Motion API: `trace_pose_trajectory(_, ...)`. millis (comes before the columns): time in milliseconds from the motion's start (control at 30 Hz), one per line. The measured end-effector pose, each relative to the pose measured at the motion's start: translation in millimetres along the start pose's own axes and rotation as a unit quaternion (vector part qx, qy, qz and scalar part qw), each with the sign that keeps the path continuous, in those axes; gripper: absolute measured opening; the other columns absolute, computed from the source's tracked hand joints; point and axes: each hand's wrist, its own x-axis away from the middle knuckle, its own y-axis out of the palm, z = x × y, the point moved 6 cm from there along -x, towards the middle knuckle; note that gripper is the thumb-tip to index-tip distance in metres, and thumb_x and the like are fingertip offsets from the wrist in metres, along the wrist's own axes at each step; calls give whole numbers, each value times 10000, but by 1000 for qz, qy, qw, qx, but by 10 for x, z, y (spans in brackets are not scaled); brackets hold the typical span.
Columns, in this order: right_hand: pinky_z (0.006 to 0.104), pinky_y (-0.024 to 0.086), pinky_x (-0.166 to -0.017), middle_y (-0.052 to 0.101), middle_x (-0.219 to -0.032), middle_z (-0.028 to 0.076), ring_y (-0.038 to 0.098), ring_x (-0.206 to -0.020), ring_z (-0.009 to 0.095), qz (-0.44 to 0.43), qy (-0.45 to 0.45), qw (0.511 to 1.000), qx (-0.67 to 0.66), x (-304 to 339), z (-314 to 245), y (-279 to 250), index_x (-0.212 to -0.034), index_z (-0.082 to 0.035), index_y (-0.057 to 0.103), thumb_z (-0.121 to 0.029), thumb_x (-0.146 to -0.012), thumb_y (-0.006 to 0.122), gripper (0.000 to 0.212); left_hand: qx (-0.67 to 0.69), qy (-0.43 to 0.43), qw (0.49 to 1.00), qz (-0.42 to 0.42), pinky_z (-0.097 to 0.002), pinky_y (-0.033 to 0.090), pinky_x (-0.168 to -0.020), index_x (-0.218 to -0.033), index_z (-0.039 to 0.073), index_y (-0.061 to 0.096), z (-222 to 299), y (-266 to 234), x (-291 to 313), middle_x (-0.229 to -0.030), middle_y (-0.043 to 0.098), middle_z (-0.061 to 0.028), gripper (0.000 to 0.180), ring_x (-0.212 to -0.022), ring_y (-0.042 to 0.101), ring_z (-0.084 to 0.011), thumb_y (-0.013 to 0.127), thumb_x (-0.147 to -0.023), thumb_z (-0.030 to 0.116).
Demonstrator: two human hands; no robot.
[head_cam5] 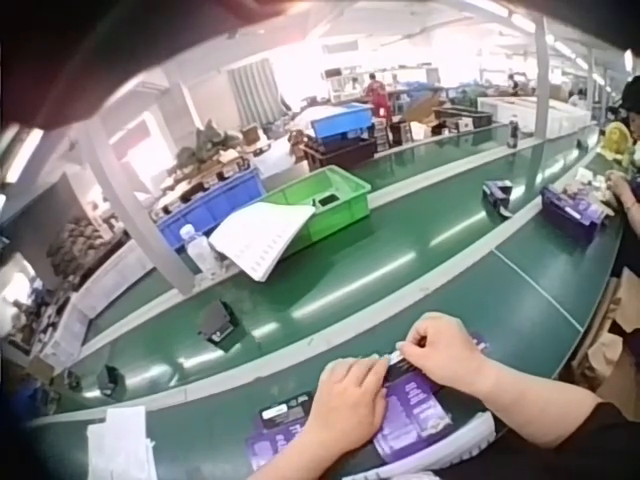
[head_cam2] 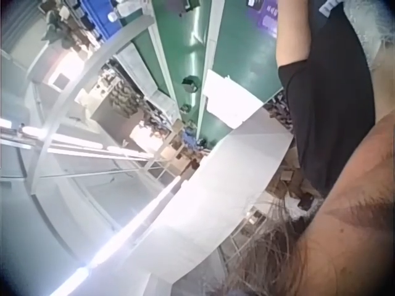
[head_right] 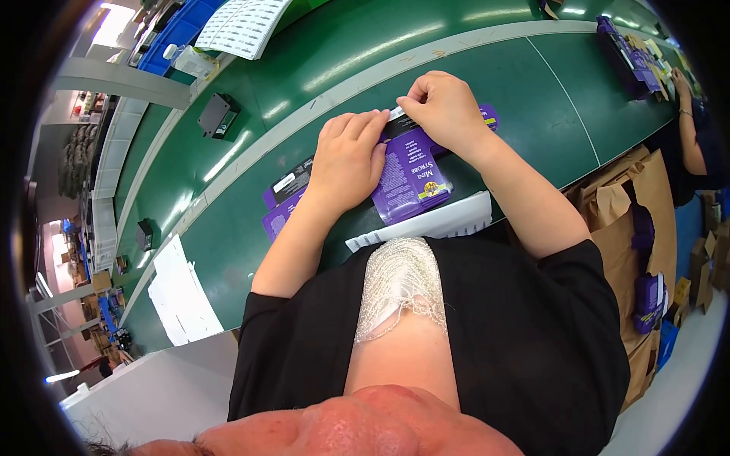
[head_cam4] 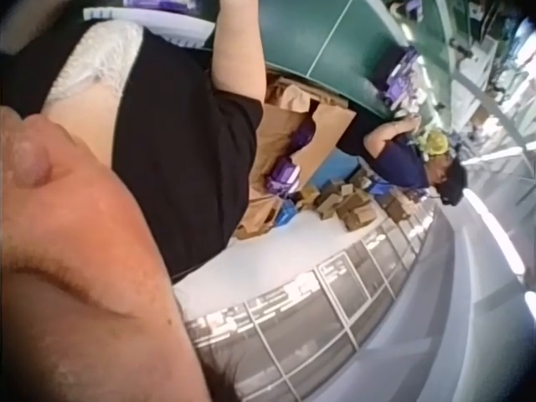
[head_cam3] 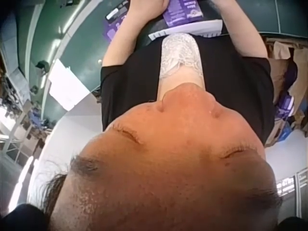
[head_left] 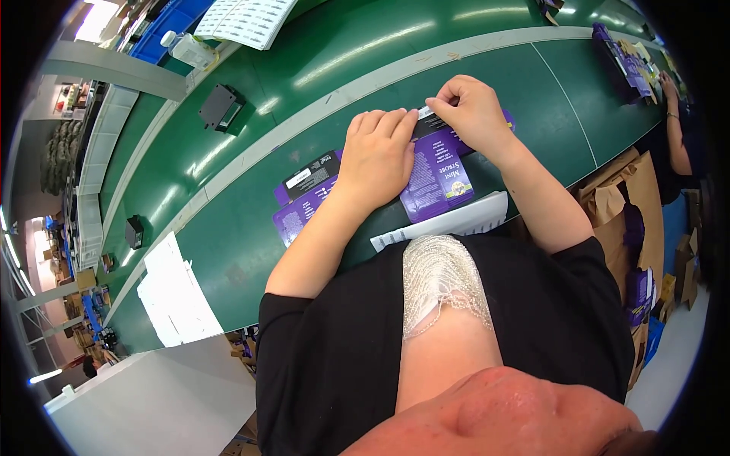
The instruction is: Applying labels and stickers to purple packaging boxes at an assembly line.
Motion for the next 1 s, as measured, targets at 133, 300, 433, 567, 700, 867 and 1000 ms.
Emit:
trace_pose_trajectory(133,246,427,-555,592,-755,38,506,-608,113,-6,-7,1000,8,-7,-26,-17,-734,15,652,-70,-837,712,146,-70,31,997,-22,-369,441,-985,-1148,52,666,50,-32,-60,-1160,656,-99,321,-1027,600,-265,669,-839,138)
trace_pose_trajectory(300,309,478,-629,622,-762,46,558,-661,192,27,-95,990,103,-8,-40,-104,-663,-31,651,-113,-821,708,187,-65,42,996,-38,-368,434,-973,-1172,71,680,69,-18,-117,-1112,637,-97,340,-993,585,-264,657,-844,158)
trace_pose_trajectory(433,289,454,-626,599,-835,32,521,-675,143,-6,-81,988,130,2,-21,-110,-828,-5,664,-37,-818,707,55,-95,24,993,-67,-378,450,-936,-1197,65,680,108,52,-153,-1058,624,-94,358,-969,583,-266,658,-859,181)
trace_pose_trajectory(567,308,481,-700,628,-928,46,565,-775,180,-62,-9,996,57,-80,93,-178,-952,-26,637,-24,-773,740,207,-112,-17,990,-90,-388,462,-911,-1202,52,675,217,107,-258,-1036,613,-101,365,-956,581,-273,654,-876,213)
trace_pose_trajectory(700,328,491,-796,641,-1051,62,584,-920,222,-136,-104,982,84,43,3,-317,-1035,-49,595,-11,-710,772,372,-79,-51,992,-86,-398,470,-907,-1208,40,668,144,123,-226,-1050,614,-117,379,-973,586,-290,651,-889,242)
trace_pose_trajectory(867,353,479,-909,631,-1133,73,575,-1050,265,-208,-207,946,135,176,-198,-391,-1056,-63,567,-31,-653,794,464,-39,-58,997,-32,-412,465,-940,-1217,24,655,94,23,-167,-1104,617,-142,412,-1029,587,-324,662,-885,268)
trace_pose_trajectory(1000,368,463,-955,621,-1137,75,566,-1070,278,-197,-255,933,158,295,-546,-382,-1037,-64,570,-58,-639,792,455,-15,-9,1000,2,-431,425,-1018,-1281,-3,591,250,-229,-102,-1209,598,-186,575,-1127,567,-359,719,-818,312)
